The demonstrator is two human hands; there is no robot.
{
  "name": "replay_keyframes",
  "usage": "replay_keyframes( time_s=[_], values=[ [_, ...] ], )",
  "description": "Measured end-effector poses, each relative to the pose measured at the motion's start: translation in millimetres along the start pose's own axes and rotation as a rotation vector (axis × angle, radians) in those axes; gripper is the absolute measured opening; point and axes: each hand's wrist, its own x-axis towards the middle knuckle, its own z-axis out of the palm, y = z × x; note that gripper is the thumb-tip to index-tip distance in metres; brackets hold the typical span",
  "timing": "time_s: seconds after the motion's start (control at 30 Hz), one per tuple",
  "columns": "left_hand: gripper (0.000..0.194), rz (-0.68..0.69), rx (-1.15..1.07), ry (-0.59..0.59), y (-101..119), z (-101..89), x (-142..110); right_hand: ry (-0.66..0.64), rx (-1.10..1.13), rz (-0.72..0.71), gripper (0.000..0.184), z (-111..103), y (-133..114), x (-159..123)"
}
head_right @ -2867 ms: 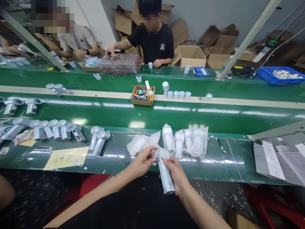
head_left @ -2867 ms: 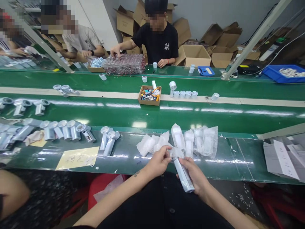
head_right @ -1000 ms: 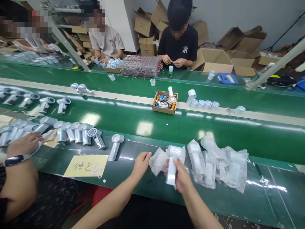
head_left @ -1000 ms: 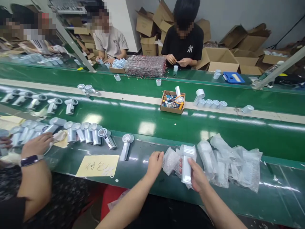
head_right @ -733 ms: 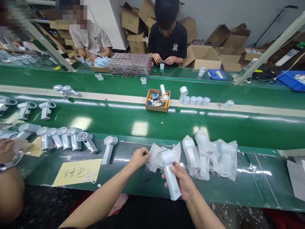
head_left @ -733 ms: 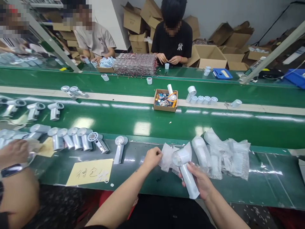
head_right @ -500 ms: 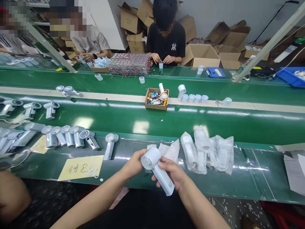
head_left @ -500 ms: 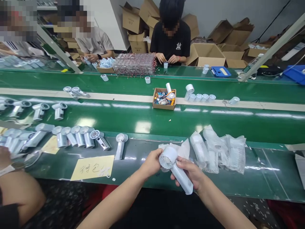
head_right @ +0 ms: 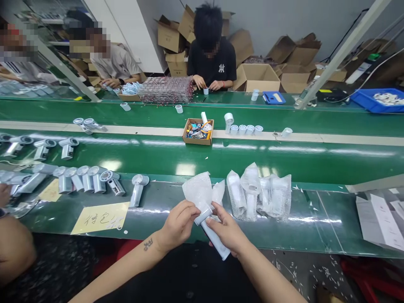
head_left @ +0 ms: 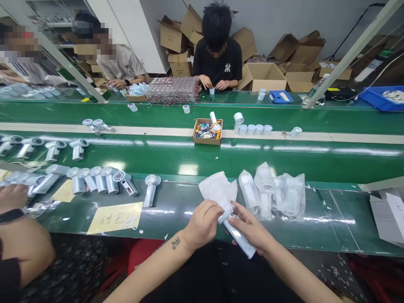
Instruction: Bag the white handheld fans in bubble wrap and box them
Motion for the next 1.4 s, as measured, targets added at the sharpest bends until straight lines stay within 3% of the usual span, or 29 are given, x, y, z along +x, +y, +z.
replay_keyframes(
  time_s=[0.1, 0.2, 0.3, 0.43, 0.57, 0.63, 0.77, 0.9, 1.0, 1.07, 1.13, 1.2, 1.27, 1.33, 1.4],
  values=[
    [0.019, 0.061, 0.152, 0.004, -2.9, 9.3, -7.7, 0.04, 0.062, -0.023, 0.064, -8.1, -3.5, -11.2],
    [0.019, -0.045, 0.347, 0.029, -10.9, 29.5, -8.9, 0.109, 0.115, -0.068, 0.056, -14.6, -2.4, -18.0],
    [0.016, -0.179, 0.504, 0.043, -4.6, 51.8, -0.4, 0.211, 0.154, -0.086, 0.056, -21.2, 0.6, -18.4],
    [0.021, -0.075, 0.456, -0.084, 26.5, 65.0, 8.3, 0.268, 0.217, -0.023, 0.054, -34.7, 0.3, -17.4],
    [0.02, -0.023, 0.291, -0.141, 47.8, 70.3, 5.9, 0.194, 0.287, 0.059, 0.045, -49.7, -2.1, -16.1],
    [0.018, -0.162, 0.176, -0.225, 51.6, 75.5, 5.9, 0.177, 0.363, 0.1, 0.043, -56.1, -1.1, -13.1],
    [0.012, -0.621, -0.086, -0.312, 59.7, 83.9, 16.8, 0.216, 0.397, 0.162, 0.035, -69.3, 5.2, -10.8],
    [0.006, -0.935, -0.416, -0.309, 68.2, 79.3, 34.1, 0.21, -0.138, -0.019, 0.031, -95.5, -1.0, -36.8],
    [0.006, -1.079, -0.569, -0.26, 76.5, 68.7, 45.0, 0.071, -0.437, -0.19, 0.031, -124.2, -17.9, -68.7],
    [0.01, -0.961, -0.578, -0.276, 88.0, 63.6, 52.2, 0.054, -0.266, -0.12, 0.033, -138.2, -26.2, -82.2],
    [0.017, -0.698, -0.539, -0.342, 103.8, 63.9, 59.5, 0.11, 0.044, 0.088, 0.044, -140.7, -26.8, -84.1],
    [0.026, -0.367, -0.542, -0.48, 118.4, 69.5, 65.5, 0.097, 0.238, 0.251, 0.053, -132.2, -20.9, -76.0],
    [0.031, -0.141, -0.619, -0.644, 122.7, 75.5, 68.6, 0.015, 0.245, 0.269, 0.05, -121.4, -13.8, -62.6],
    [0.028, -0.131, -0.682, -0.72, 107.5, 73.9, 68.0, 0.074, 0.156, 0.139, 0.056, -120.1, -11.2, -46.6],
    [0.023, -0.353, -0.591, -0.603, 69.1, 58.4, 63.6, 0.299, -0.003, -0.059, 0.074, -134.6, -15.5, -26.7]
  ],
)
